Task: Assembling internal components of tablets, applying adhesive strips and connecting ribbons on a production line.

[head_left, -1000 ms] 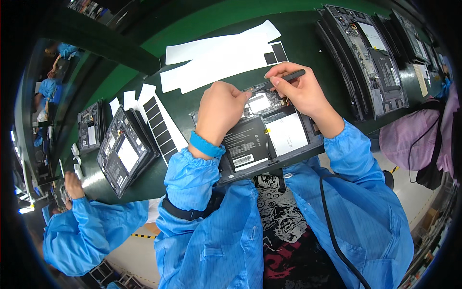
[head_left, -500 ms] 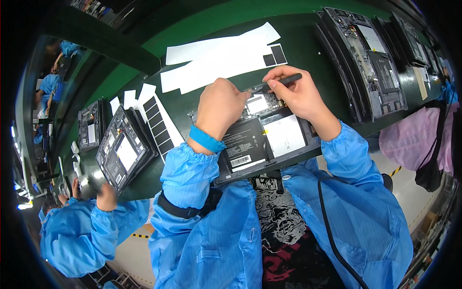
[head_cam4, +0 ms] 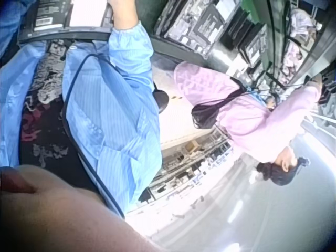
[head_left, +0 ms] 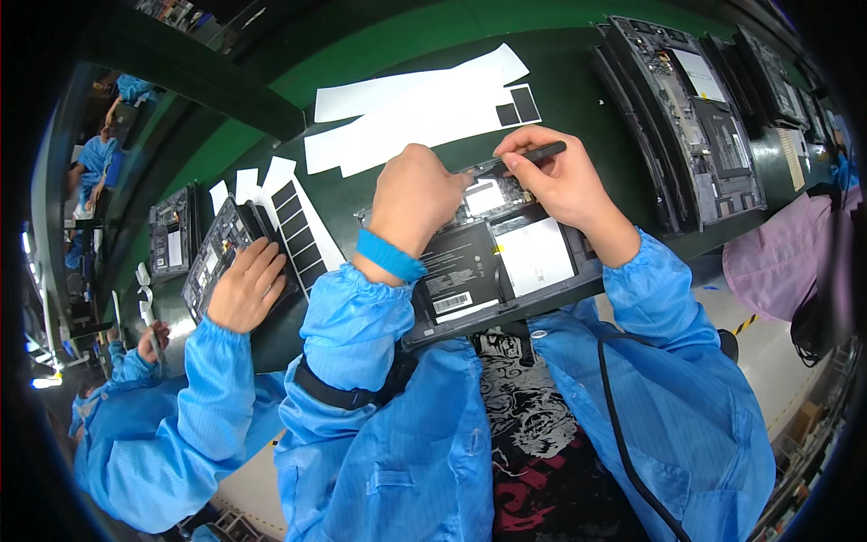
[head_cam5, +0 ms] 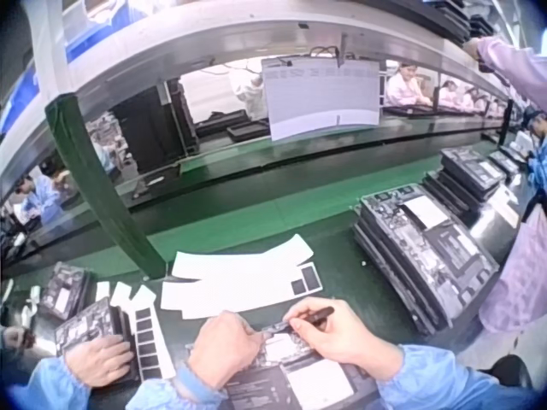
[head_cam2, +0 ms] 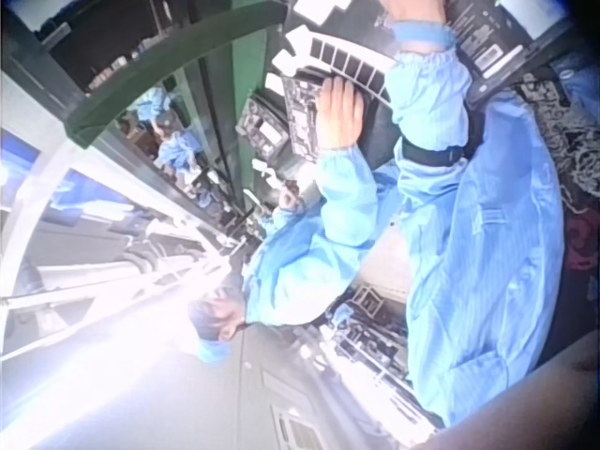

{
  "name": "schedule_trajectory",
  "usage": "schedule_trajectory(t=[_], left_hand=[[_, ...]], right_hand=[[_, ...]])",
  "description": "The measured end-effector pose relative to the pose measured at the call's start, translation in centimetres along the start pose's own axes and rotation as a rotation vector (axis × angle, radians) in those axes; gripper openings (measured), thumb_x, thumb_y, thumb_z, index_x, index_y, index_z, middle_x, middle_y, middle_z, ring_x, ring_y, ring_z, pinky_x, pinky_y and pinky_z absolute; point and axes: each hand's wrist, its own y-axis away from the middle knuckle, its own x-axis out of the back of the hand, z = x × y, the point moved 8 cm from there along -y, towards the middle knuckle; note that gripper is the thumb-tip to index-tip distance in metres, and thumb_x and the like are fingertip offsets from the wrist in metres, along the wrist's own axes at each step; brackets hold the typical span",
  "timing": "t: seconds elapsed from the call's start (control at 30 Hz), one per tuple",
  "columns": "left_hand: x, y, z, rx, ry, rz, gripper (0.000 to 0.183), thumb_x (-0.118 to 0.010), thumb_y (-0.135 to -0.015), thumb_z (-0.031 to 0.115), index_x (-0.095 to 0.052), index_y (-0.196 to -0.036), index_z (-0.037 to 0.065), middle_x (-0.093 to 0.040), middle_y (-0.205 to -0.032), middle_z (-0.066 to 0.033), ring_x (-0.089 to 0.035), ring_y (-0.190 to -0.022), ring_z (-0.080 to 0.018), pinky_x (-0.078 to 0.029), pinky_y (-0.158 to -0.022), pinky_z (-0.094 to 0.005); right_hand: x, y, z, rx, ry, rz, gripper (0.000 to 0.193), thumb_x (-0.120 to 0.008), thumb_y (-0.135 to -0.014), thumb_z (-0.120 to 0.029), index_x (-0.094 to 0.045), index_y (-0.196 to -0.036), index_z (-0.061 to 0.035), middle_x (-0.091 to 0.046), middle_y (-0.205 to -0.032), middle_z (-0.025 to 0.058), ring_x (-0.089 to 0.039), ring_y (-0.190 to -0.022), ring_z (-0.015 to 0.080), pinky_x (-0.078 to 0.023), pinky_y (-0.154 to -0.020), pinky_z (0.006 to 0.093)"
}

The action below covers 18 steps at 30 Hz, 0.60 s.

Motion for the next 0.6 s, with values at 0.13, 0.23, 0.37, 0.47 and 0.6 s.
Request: schedule_trajectory(t=[0.13, 0.23, 0.37, 0.47, 0.6], left_hand=[[0.2, 0.0, -0.1, 0.064, 0.008, -0.062, 0.044, -0.080, -0.071, 0.035, -0.066, -0.065, -0.007, -0.064, -0.063, -0.0222, -0.067, -0.064, -0.0366, -0.054, -0.061, -0.0406], [0.6, 0.3, -0.1, 0.073, 0.036, -0.053, 0.048, -0.080, -0.070, 0.039, -0.066, -0.067, -0.006, -0.065, -0.062, -0.0214, -0.068, -0.063, -0.0366, -0.054, -0.061, -0.0405], [-0.1, -0.5, -2.0, 0.068, -0.039, 0.011, 0.048, -0.078, -0.071, 0.045, -0.067, -0.054, 0.001, -0.058, -0.046, -0.0121, -0.059, -0.044, -0.0233, -0.047, -0.047, -0.0338], [0.2, -0.6, -2.1, 0.112, -0.136, -0.031, 0.052, -0.076, -0.072, 0.050, -0.067, -0.051, 0.003, -0.057, -0.045, -0.0107, -0.056, -0.041, -0.0221, -0.045, -0.045, -0.0326], [0.2, -0.4, -1.3, 0.182, -0.182, -0.221, 0.054, -0.075, -0.072, 0.054, -0.070, -0.059, 0.002, -0.065, -0.055, -0.0100, -0.067, -0.059, -0.0256, -0.052, -0.058, -0.0358]], right_hand=[[0.2, 0.0, 0.0, 0.015, 0.016, -0.005, 0.011, -0.059, -0.089, -0.006, -0.065, -0.096, 0.0004, -0.064, -0.082, 0.0024, -0.056, -0.073, 0.0061, -0.046, -0.066, 0.0223], [0.4, -0.1, 0.3, 0.006, 0.015, -0.005, 0.011, -0.059, -0.089, -0.007, -0.065, -0.096, 0.0002, -0.064, -0.081, 0.0022, -0.056, -0.073, 0.0064, -0.046, -0.066, 0.0229], [0.2, -0.4, 0.4, 0.006, 0.023, 0.005, 0.012, -0.060, -0.088, -0.008, -0.065, -0.096, 0.0000, -0.063, -0.080, 0.0020, -0.057, -0.072, 0.0072, -0.046, -0.065, 0.0242], [0.3, -0.4, 0.4, 0.015, 0.011, 0.008, 0.012, -0.060, -0.088, -0.009, -0.064, -0.097, -0.0004, -0.063, -0.079, 0.0024, -0.057, -0.072, 0.0080, -0.046, -0.065, 0.0252], [0.6, -0.6, 1.0, -0.032, 0.028, 0.007, 0.012, -0.061, -0.089, -0.009, -0.063, -0.097, -0.0003, -0.063, -0.081, 0.0029, -0.058, -0.072, 0.0089, -0.047, -0.066, 0.0249]])
